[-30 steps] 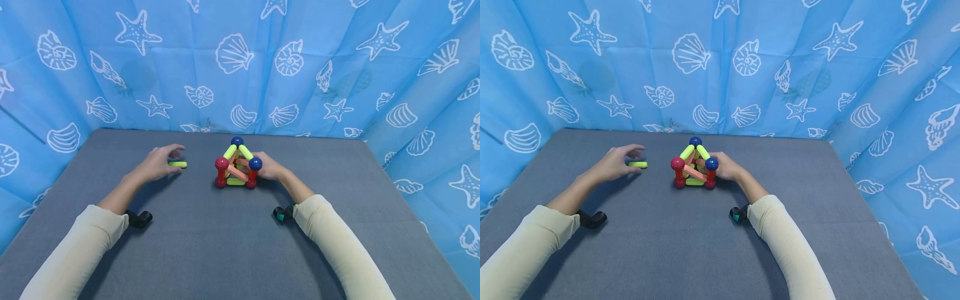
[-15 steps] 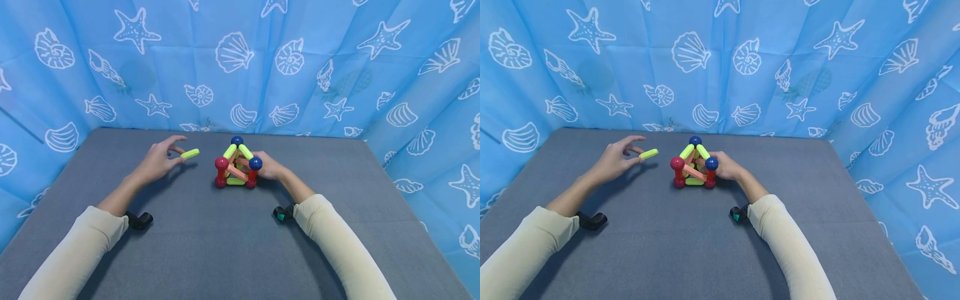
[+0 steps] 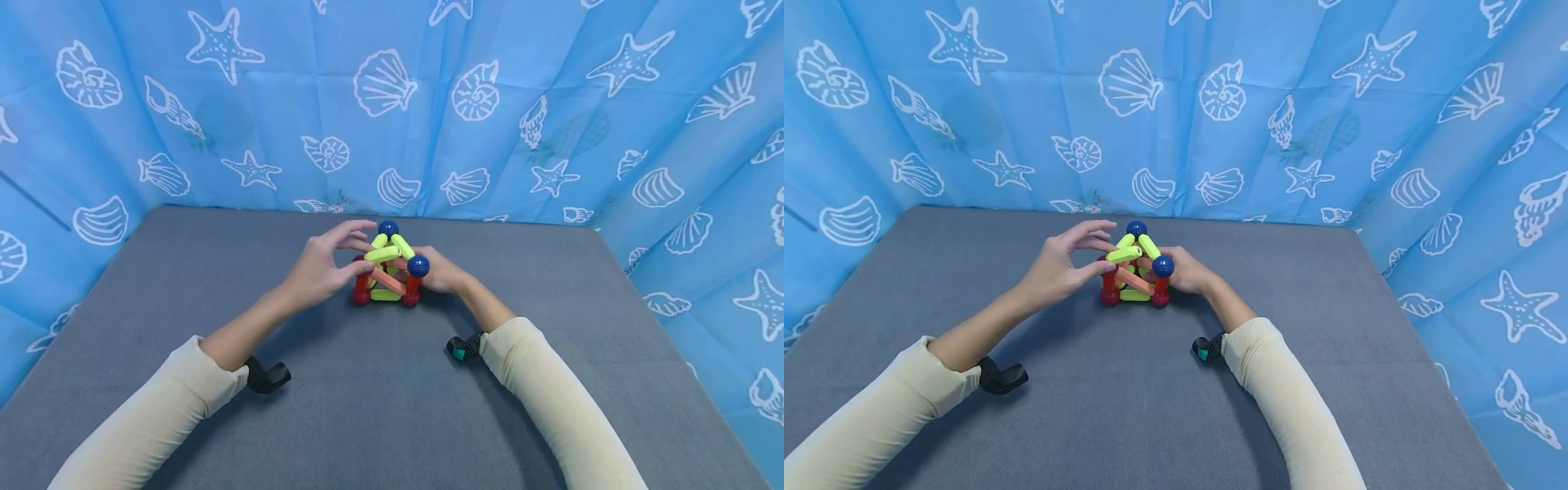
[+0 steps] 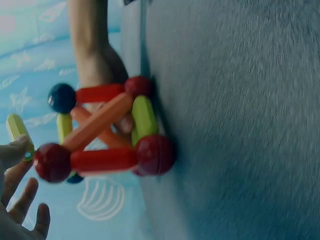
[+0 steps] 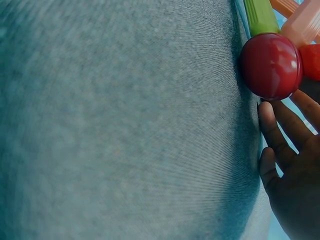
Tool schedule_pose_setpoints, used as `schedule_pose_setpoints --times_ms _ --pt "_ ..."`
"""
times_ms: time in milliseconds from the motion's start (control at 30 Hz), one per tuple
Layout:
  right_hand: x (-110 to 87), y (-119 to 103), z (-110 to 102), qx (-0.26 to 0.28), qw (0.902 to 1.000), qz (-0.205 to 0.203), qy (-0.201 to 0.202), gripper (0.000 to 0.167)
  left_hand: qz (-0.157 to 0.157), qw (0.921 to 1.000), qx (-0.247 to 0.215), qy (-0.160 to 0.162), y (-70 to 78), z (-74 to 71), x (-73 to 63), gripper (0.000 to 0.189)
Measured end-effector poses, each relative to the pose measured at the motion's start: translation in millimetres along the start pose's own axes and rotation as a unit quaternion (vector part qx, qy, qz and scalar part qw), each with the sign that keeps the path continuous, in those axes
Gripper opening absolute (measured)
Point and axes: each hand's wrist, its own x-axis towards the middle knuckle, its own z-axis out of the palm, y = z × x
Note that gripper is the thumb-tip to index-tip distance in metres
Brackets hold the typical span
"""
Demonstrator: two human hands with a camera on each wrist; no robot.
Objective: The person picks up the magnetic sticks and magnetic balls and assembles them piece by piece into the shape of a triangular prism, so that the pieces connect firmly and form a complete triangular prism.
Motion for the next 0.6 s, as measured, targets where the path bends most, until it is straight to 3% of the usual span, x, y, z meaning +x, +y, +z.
schedule_pose_setpoints --times_ms 200,333,600 --pt "-0.5 2 -1 0.002 0.9998 -0.017 -0.007 0.035 0.011 0.9971 0.067 -0.034 2.4 10.5 2.1 0.054" --pt "-0.6 2 -1 0.001 0.9998 -0.02 -0.001 0.034 -0.002 0.9913 0.123 -0.047 7.1 12.4 6.1 0.051" --pt "-0.7 4 0 -0.005 0.9989 -0.046 0.0 0.036 -0.024 0.9822 0.168 -0.08 13.0 13.0 11.6 0.043"
